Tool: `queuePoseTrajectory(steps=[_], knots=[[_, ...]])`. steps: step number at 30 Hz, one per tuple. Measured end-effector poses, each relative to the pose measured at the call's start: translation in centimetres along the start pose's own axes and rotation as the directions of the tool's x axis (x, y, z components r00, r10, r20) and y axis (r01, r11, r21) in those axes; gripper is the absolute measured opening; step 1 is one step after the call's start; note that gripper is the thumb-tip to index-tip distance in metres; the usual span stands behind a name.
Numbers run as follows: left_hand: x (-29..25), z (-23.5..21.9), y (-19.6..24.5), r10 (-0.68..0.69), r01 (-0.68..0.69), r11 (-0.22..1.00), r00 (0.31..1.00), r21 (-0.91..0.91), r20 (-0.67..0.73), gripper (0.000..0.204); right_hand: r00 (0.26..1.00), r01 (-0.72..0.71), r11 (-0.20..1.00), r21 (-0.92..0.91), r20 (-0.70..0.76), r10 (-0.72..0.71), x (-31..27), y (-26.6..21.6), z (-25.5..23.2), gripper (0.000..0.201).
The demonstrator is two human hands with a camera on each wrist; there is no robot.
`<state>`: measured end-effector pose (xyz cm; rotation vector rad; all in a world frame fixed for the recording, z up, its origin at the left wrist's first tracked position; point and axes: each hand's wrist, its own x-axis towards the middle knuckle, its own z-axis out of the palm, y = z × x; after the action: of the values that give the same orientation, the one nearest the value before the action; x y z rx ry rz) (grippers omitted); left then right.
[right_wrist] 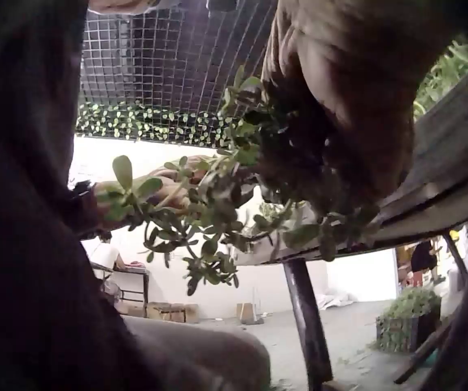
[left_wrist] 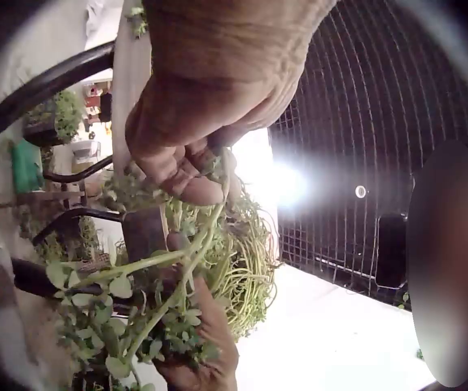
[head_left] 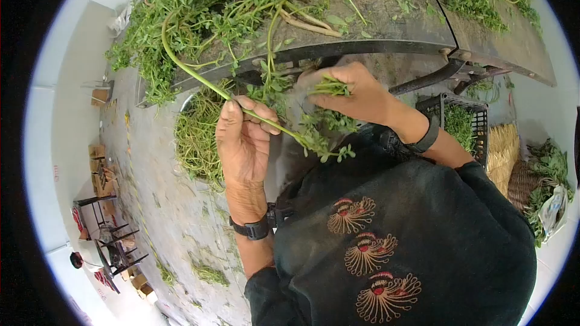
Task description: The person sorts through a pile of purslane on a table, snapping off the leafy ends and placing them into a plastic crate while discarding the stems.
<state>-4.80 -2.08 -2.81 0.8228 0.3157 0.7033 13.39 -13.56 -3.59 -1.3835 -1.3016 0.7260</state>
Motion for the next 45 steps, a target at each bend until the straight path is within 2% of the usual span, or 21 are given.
queuePoseTrajectory(steps=[8, 12, 14, 18, 20, 21, 23, 24, 27, 28, 29, 30, 31, 33, 35, 36, 37, 39, 41, 42, 45], knots=[[-0.2, -0.2, -0.9, -0.048, 0.049, 0.998, 0.997, -0.025, 0.053, 0.027, 0.925, -0.115, 0.985, 0.126, 0.376, 0.06, -1.4, 0.9, 3.2, 0.032], [-1.0, 1.8, -0.8, -0.057, 0.057, 0.983, 0.998, 0.173, -0.004, 0.028, 0.956, -0.172, 0.984, 0.046, 0.249, 0.156, -1.5, 1.1, 3.0, 0.032], [-1.4, 0.1, -2.2, -0.117, 0.129, 0.957, 0.991, 0.261, -0.064, 0.028, 0.915, -0.205, 0.958, -0.199, 0.31, 0.26, -1.3, 2.3, 2.3, 0.03], [-1.4, 1.1, -2.1, -0.078, 0.087, 0.97, 0.996, 0.226, -0.05, 0.026, 0.967, -0.078, 0.997, 0.029, 0.244, 0.068, -1.4, 2.2, 3.0, 0.025], [-1.5, 1.3, -2.2, -0.058, 0.061, 0.985, 0.998, 0.159, -0.023, 0.027, 0.984, -0.039, 0.951, -0.307, 0.152, 0.09, -1.4, 2.0, 3.2, 0.025], [-1.5, 1.1, -2.1, -0.048, 0.049, 0.985, 0.999, 0.163, -0.012, 0.027, 0.986, -0.028, 0.95, -0.312, 0.147, 0.077, -1.5, 2.1, 3.5, 0.025], [-1.6, 0.3, -1.9, -0.113, 0.114, 0.993, 0.993, -0.022, 0.031, 0.027, 0.999, -0.043, 0.999, -0.015, -0.017, 0.043, -1.7, 2.2, 4.0, 0.025], [-1.7, 1.1, -1.6, -0.106, 0.106, 0.994, 0.994, -0.034, -0.013, 0.028, 0.999, -0.034, 0.999, -0.018, -0.015, 0.034, -2.0, 2.0, 4.1, 0.025], [-2.3, 1.3, -0.4, -0.145, 0.144, 0.989, 0.988, -0.014, -0.056, 0.027, 0.99, -0.07, 0.992, 0.102, 0.127, 0.057, -2.4, 0.5, 3.6, 0.02], [-2.4, 0.7, 0.1, -0.144, 0.144, 0.99, 0.988, -0.013, -0.053, 0.027, 0.931, -0.033, 0.983, 0.179, 0.363, -0.035, -2.4, -1.1, 2.5, 0.018], [-2.2, -0.8, 0.9, -0.107, 0.096, 0.994, 0.968, -0.057, -0.226, 0.025, 0.812, -0.016, 0.966, 0.259, 0.567, -0.139, -2.5, -2.9, 1.6, 0.017], [-1.8, -2.8, 1.7, -0.071, 0.037, 0.995, 0.917, -0.093, -0.393, 0.024, 0.812, -0.011, 0.967, 0.255, 0.567, -0.14, -2.8, -4.2, 0.8, 0.017], [-1.9, -6.4, 2.2, 0.147, -0.056, 0.974, 0.89, 0.218, -0.431, 0.023, 0.827, 0.112, 0.945, 0.307, 0.498, -0.26, -3.2, -5.4, 0.0, 0.017], [-2.8, -8.6, 3.3, 0.15, -0.054, 0.952, 0.941, 0.302, -0.303, 0.021, 0.835, 0.234, 0.908, 0.348, 0.406, -0.37, -4.4, -5.5, -1.0, 0.017], [-2.5, -7.8, 4.2, 0.392, 0.068, 0.587, 0.848, 0.807, -0.357, 0.028, 0.989, -0.088, 0.974, 0.209, 0.137, 0.06, -4.5, -3.9, -2.5, 0.017], [-1.4, -8.2, 4.4, 0.626, -0.049, 0.236, 0.771, 0.97, -0.113, 0.032, 0.99, -0.076, 0.975, 0.207, 0.131, 0.049, -4.6, -3.1, -3.5, 0.017], [-1.1, -8.7, 5.2, 0.623, -0.053, 0.23, 0.775, 0.972, -0.105, 0.032, 0.983, -0.179, 0.924, 0.337, 0.024, 0.181, -5.0, -2.1, -4.3, 0.017], [0.3, -3.9, 8.2, 0.736, 0.01, -0.013, 0.677, 1.0, 0.003, 0.03, 0.94, -0.257, 0.842, 0.475, -0.079, 0.331, -6.9, -1.2, -6.2, 0.017], [1.7, -0.2, 9.8, 0.75, -0.079, -0.089, 0.65, 0.993, 0.119, 0.028, 0.794, -0.309, 0.746, 0.589, -0.273, 0.544, -9.2, -0.8, -8.6, 0.02], [2.8, 0.9, 10.2, 0.764, -0.152, -0.169, 0.605, 0.974, 0.226, 0.027, 0.718, -0.322, 0.746, 0.582, -0.364, 0.593, -10.5, -0.2, -9.8, 0.022], [7.3, 3.3, 9.3, 0.64, -0.38, -0.254, 0.624, 0.89, 0.449, 0.024, 0.515, -0.306, 0.736, 0.604, -0.545, 0.661, -16.6, 3.9, -13.7, 0.028]])
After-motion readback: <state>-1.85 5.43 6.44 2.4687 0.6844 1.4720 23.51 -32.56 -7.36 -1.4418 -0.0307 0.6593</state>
